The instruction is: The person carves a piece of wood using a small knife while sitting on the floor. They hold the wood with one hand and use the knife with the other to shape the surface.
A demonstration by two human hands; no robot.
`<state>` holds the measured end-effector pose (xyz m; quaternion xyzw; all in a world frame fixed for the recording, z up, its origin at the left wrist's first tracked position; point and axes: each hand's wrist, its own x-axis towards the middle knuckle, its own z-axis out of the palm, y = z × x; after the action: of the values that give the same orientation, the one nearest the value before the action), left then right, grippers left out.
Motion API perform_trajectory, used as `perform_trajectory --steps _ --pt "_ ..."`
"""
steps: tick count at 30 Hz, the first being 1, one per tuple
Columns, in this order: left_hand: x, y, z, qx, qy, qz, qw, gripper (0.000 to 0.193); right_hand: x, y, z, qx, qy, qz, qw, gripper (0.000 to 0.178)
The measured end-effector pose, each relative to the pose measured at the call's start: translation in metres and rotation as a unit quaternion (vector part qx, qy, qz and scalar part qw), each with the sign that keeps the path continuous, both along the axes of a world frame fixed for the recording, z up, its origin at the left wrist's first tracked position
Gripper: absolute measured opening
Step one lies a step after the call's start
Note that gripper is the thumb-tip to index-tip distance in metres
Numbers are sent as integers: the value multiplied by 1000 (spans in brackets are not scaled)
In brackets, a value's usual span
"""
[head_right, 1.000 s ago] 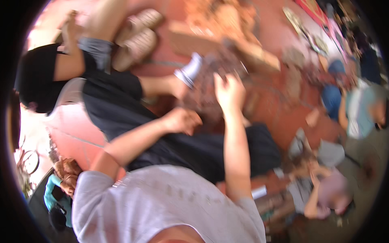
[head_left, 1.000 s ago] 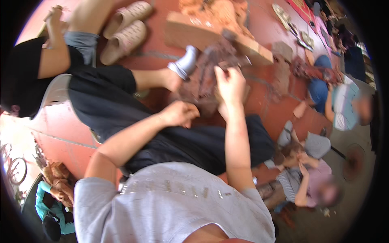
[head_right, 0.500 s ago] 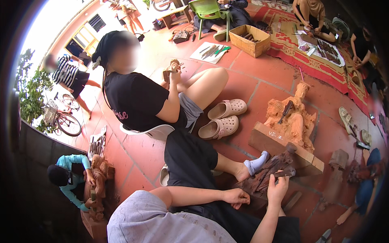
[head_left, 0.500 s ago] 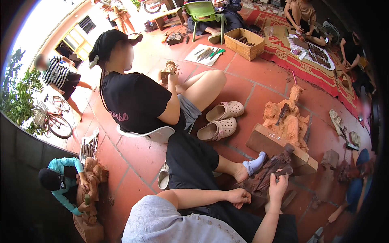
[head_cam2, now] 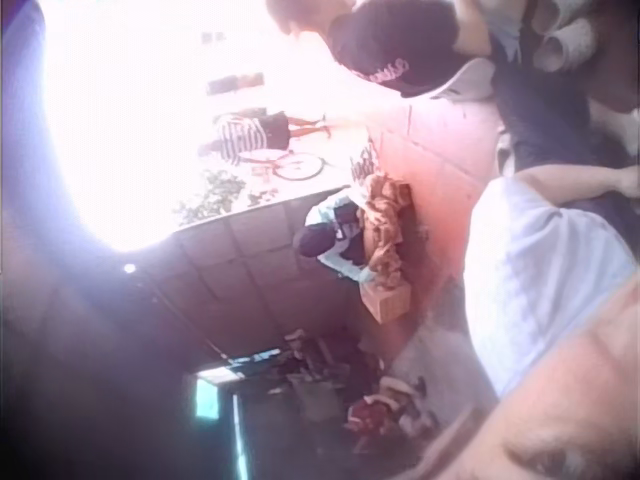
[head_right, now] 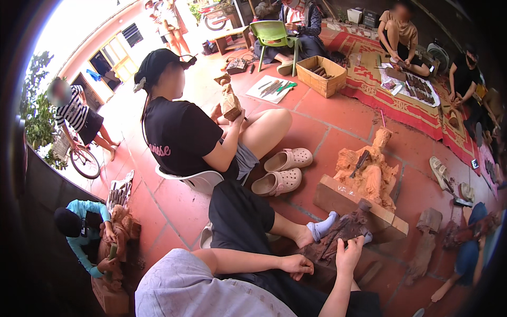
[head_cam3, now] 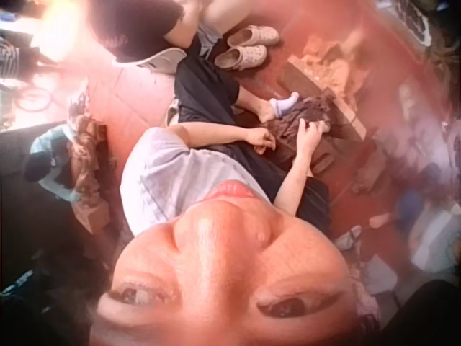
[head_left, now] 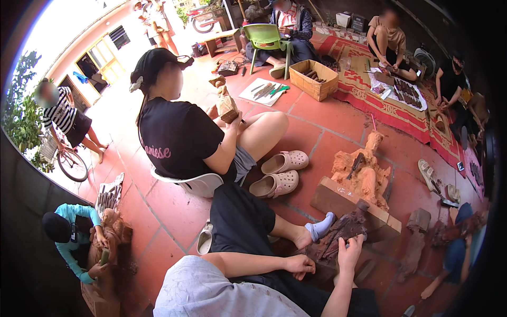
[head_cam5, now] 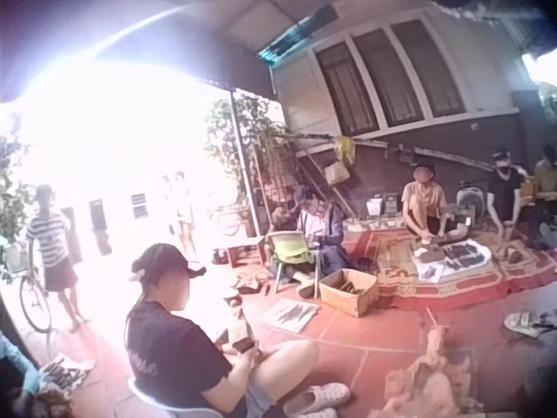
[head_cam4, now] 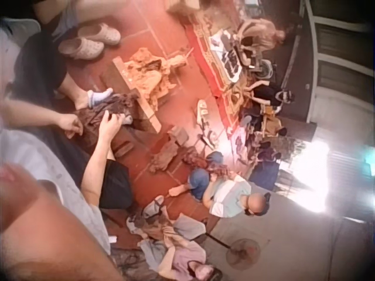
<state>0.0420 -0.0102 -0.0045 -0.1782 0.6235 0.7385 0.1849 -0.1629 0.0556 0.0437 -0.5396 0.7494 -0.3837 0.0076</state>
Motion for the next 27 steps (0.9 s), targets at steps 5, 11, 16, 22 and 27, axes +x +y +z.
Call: perform_trajectory --steps 5,11,16,22,27 --pt "3 3 -6 -8 -1 5 1000 31 -7 -7 2 0 -174 -67 982 12" --pt "2 3 -8 -18 1 5 1000 31 -3 1 -6 35 -139 -36 989 20" --pt "0 4 -6 -29 -4 1 1000 31 -3 5 -4 -37 -150 -56 986 18" --pt "8 10 -3 -148 37 48 987 27 7 14 -11 -40 -146 -42 988 21" --pt "15 5 13 -398 179 200 877 23 6 17 -11 24 -137 -47 989 17"
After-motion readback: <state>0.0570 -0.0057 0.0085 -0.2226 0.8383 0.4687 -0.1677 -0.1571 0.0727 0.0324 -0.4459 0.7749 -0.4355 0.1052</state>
